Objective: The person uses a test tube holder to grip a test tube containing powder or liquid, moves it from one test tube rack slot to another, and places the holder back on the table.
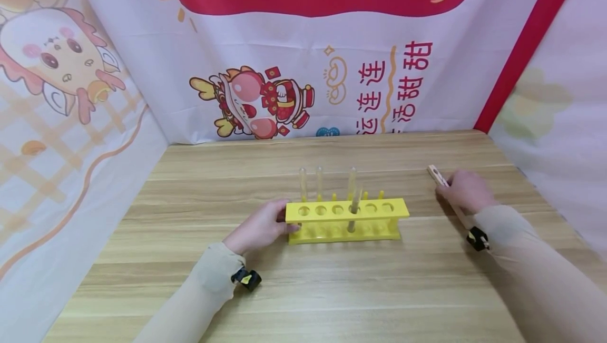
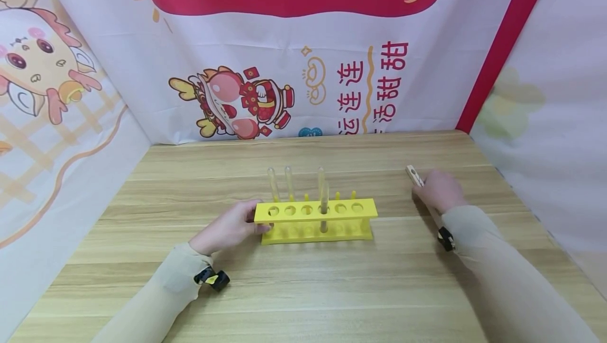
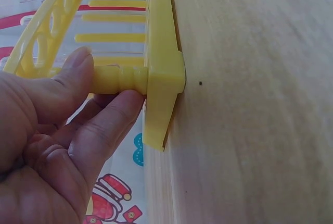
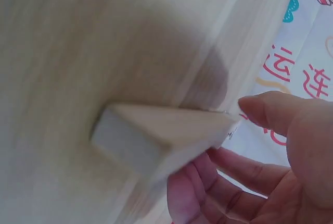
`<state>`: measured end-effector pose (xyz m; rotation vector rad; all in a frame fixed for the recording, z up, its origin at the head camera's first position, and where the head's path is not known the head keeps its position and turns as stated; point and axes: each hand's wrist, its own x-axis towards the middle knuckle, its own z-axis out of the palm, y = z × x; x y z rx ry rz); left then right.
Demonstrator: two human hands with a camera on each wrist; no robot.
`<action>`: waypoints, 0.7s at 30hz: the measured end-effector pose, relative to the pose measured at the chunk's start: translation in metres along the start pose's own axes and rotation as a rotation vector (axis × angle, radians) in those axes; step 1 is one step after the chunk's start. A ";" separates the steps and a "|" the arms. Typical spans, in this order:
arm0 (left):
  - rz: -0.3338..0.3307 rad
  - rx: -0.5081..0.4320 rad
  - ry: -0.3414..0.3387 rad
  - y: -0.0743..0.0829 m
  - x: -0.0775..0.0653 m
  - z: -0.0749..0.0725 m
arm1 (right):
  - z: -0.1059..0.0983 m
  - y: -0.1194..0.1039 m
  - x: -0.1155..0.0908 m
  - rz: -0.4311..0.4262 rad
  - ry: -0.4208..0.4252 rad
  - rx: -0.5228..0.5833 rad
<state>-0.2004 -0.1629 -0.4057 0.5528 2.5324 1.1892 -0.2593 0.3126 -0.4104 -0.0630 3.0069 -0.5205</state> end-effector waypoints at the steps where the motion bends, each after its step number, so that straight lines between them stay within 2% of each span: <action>1: 0.000 -0.001 -0.001 0.000 0.000 0.000 | -0.001 0.001 0.000 0.011 -0.008 0.010; 6: -0.002 -0.005 0.000 0.000 -0.002 -0.001 | -0.004 0.010 -0.003 0.021 0.006 0.032; 15: 0.025 -0.024 0.019 -0.004 -0.005 0.000 | -0.013 0.023 -0.019 -0.153 0.138 0.062; 18: 0.028 -0.033 0.021 -0.004 -0.006 -0.002 | -0.014 0.027 -0.026 -0.196 0.162 0.071; 21: 0.013 -0.044 0.008 -0.004 -0.010 -0.007 | -0.013 0.030 -0.035 -0.199 0.152 0.052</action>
